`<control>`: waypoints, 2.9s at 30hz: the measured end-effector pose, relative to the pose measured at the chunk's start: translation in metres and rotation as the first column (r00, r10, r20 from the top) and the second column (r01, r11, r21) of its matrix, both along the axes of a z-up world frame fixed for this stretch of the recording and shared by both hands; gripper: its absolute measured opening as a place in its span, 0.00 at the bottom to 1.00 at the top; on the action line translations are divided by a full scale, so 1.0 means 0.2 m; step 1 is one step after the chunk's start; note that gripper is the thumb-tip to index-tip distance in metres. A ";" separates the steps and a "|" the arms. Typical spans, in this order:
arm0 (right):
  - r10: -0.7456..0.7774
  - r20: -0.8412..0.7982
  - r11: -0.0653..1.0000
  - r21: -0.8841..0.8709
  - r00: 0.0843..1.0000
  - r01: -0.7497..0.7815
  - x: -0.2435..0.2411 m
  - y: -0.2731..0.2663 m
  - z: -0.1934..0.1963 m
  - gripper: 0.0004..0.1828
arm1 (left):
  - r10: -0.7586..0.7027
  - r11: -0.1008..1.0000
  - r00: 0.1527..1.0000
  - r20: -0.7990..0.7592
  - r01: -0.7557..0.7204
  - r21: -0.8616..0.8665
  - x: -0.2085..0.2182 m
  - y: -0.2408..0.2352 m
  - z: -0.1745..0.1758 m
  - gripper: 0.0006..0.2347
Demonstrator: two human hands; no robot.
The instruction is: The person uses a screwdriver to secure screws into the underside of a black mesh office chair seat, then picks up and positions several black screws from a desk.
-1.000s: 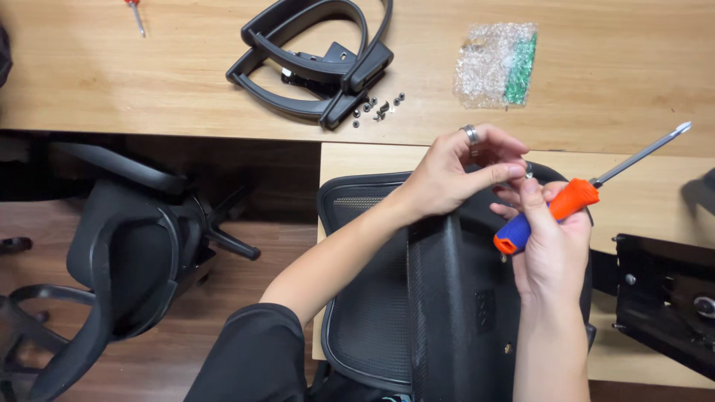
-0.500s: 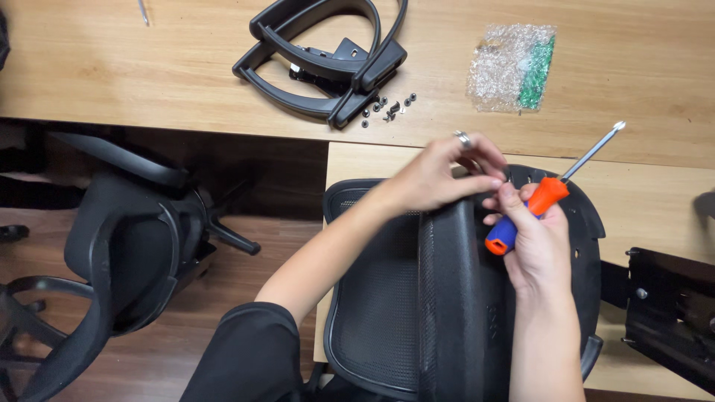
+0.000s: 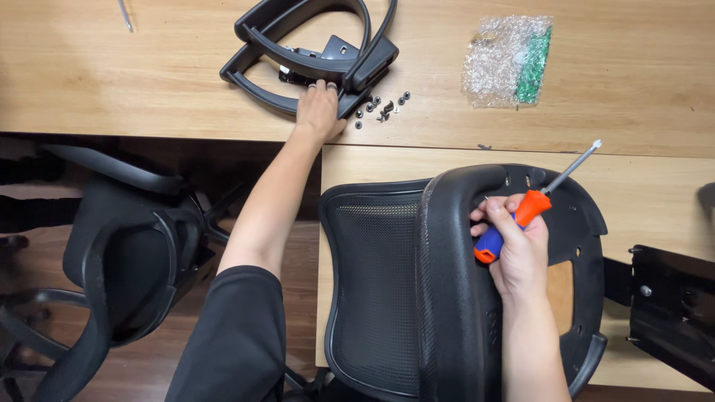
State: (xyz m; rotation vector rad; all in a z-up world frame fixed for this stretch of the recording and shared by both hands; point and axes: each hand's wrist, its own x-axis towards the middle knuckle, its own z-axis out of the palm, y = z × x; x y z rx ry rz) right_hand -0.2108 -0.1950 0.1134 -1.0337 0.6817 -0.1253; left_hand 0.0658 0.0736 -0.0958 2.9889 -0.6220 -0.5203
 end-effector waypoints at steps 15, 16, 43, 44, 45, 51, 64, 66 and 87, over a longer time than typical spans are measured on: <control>-0.010 0.007 0.999 -0.035 1.000 0.010 -0.01 0.01 0.01 0.10 | 0.199 0.932 0.977 -0.073 -0.211 -0.294 0.41 0.18 0.25 0.25; -0.011 0.007 0.999 -0.034 1.000 0.011 0.00 0.01 0.00 0.10 | 0.217 0.930 0.974 -0.059 -0.225 -0.291 0.43 0.19 0.24 0.25; -0.030 0.018 0.998 -0.053 0.999 0.031 -0.02 0.00 -0.03 0.08 | 0.364 0.708 0.889 -0.277 -0.457 -0.538 -0.32 -0.13 0.11 0.17; -0.026 0.024 0.998 -0.057 0.999 0.027 -0.03 0.00 -0.03 0.07 | 0.358 0.723 0.885 -0.297 -0.465 -0.511 -0.36 -0.15 0.10 0.18; -0.021 0.029 0.998 -0.061 0.999 0.023 -0.03 0.00 -0.03 0.07 | 0.361 0.723 0.883 -0.300 -0.468 -0.508 -0.37 -0.17 0.09 0.18; -0.031 0.033 0.998 -0.057 0.999 0.033 -0.03 0.00 -0.04 0.08 | 0.442 0.651 0.859 -0.259 -0.506 -0.566 -0.31 -0.17 -0.01 0.07; -0.038 0.029 0.998 -0.052 0.999 0.040 -0.03 0.00 -0.04 0.08 | 0.151 0.871 0.982 0.115 -0.077 -0.485 -0.15 -0.32 0.02 0.13; -0.038 0.022 0.998 -0.050 0.999 0.039 -0.03 0.00 -0.04 0.08 | 0.137 0.906 0.985 0.107 -0.081 -0.417 -0.13 -0.34 -0.01 0.12; -0.035 0.034 0.998 -0.043 0.999 0.037 -0.03 0.00 -0.06 0.08 | 0.159 0.633 0.979 -0.127 -0.199 -0.748 -0.20 -0.38 0.05 0.08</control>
